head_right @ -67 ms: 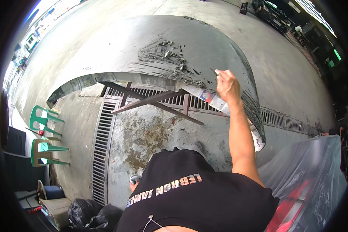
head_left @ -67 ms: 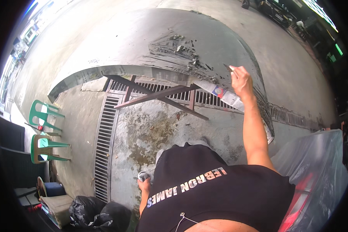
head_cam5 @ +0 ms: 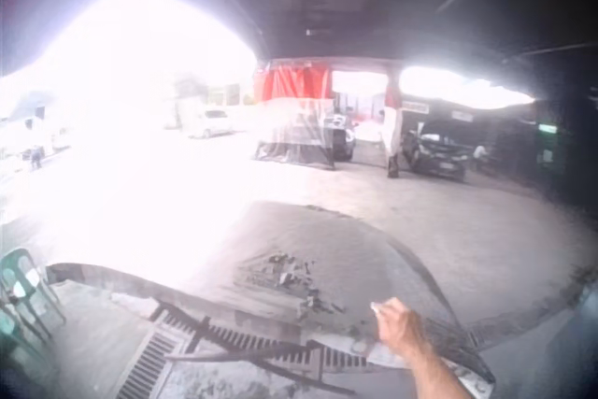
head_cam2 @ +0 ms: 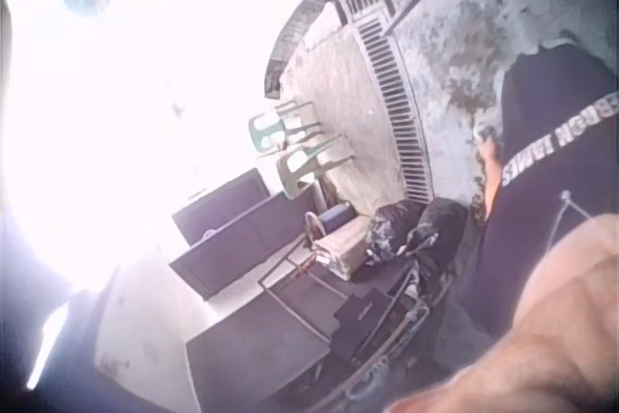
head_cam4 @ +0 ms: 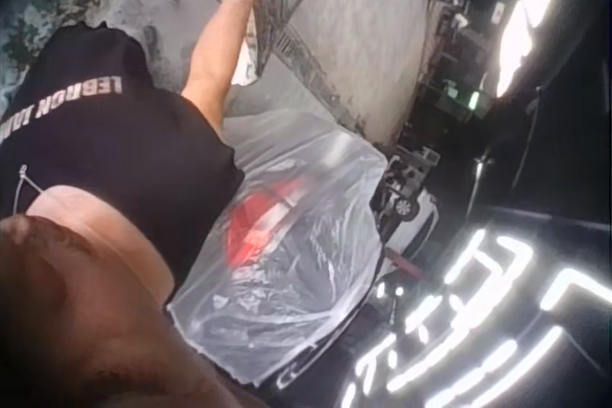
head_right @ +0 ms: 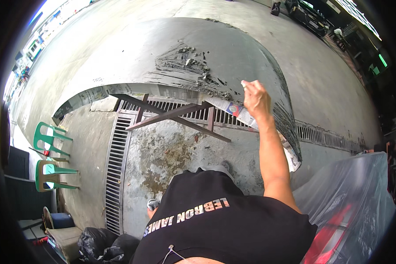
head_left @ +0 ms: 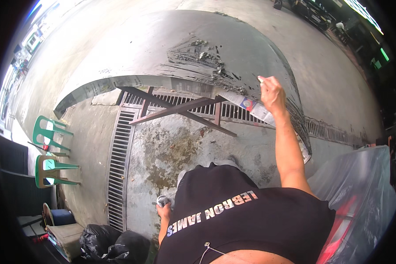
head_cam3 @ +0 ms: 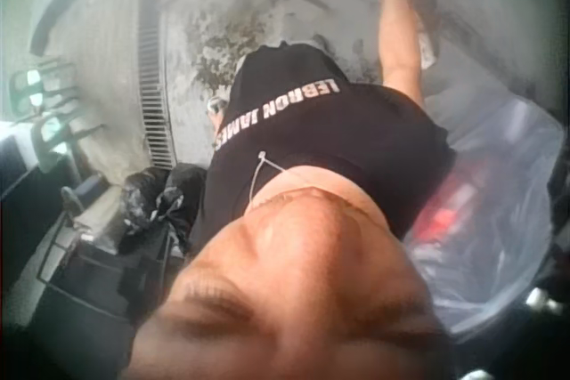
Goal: The person uses a scraper to remove old paint from a curved metal car part. They repeatedly scrape the surface to lift and remove paint flakes, working across different sections of the part.
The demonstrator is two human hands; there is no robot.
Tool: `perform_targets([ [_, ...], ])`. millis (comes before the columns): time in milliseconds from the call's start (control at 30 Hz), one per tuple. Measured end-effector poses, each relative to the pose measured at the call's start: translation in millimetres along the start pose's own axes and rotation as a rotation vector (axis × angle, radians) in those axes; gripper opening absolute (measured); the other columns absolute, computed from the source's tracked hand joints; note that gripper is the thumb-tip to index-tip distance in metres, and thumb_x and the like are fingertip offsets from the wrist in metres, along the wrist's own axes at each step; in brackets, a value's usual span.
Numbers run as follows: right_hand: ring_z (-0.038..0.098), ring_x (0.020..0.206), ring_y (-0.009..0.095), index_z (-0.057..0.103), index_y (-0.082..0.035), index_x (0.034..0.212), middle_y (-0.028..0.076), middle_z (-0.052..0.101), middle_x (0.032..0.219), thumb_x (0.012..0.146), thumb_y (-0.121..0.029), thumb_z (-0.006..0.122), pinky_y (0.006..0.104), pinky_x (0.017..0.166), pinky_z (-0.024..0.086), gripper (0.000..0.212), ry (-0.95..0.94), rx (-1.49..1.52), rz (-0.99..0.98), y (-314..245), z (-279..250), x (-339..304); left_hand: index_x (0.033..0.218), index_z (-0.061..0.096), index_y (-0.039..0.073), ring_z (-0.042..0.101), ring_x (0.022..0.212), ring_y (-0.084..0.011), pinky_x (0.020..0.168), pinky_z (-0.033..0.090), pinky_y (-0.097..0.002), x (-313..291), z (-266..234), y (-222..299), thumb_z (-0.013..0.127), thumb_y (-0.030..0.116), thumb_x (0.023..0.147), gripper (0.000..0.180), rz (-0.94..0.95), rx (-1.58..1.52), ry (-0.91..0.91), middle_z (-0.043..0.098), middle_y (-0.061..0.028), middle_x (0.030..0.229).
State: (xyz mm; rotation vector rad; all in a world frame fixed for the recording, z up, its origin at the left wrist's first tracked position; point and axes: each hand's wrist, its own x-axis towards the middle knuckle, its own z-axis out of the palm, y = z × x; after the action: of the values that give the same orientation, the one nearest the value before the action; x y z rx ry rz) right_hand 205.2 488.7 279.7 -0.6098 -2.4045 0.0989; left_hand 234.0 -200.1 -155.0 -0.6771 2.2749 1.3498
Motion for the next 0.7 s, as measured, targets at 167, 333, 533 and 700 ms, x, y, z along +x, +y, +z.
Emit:
perform_targets([
  [167, 0.062, 0.097, 0.025, 0.078, -0.012, 0.114, 0.003, 0.066, 0.102, 0.086, -0.007, 0.076, 0.0395, 0.081, 0.057, 0.028, 0.122, -0.142, -0.220, -19.8, 28.6, -38.4, 0.139, 0.052, -0.001, 0.066, 0.110, -0.0311, 0.097, 0.051, -0.0420, 45.2, -18.2, -7.2, 0.086, 0.015, 0.070, 0.078, 0.166, 0.144, -0.074, 0.067, -0.0179, 0.125],
  [333, 0.059, 0.101, 0.027, 0.075, -0.008, 0.116, 0.005, 0.063, 0.105, 0.076, 0.004, 0.071, 0.0406, 0.091, 0.053, 0.042, 0.037, -0.099, -0.218, -9.9, 53.3, -76.5, 0.138, 0.052, 0.000, 0.065, 0.109, -0.0313, 0.096, 0.051, -0.0433, -4.8, 0.7, 104.4, 0.083, 0.010, 0.073, 0.073, 0.001, -0.073, -0.135, 0.066, -0.0174, 0.125],
  [533, 0.058, 0.102, 0.029, 0.075, -0.007, 0.117, 0.005, 0.063, 0.105, 0.067, 0.005, 0.066, 0.0411, 0.091, 0.052, 0.052, 0.065, -0.054, -0.202, -16.5, 49.8, -89.5, 0.138, 0.052, 0.002, 0.065, 0.108, -0.0318, 0.095, 0.051, -0.0439, 3.3, -3.7, 113.1, 0.083, 0.010, 0.073, 0.073, 0.012, 0.023, -0.129, 0.066, -0.0166, 0.123],
  [700, 0.057, 0.104, 0.028, 0.074, -0.008, 0.118, 0.005, 0.062, 0.107, 0.066, 0.002, 0.066, 0.0420, 0.091, 0.050, 0.054, 0.086, -0.044, -0.220, -19.0, 51.4, -111.9, 0.136, 0.054, 0.000, 0.065, 0.106, -0.0302, 0.095, 0.051, -0.0421, 56.2, -11.5, 38.9, 0.086, 0.014, 0.070, 0.074, 0.119, -0.178, -0.174, 0.068, -0.0164, 0.119],
])
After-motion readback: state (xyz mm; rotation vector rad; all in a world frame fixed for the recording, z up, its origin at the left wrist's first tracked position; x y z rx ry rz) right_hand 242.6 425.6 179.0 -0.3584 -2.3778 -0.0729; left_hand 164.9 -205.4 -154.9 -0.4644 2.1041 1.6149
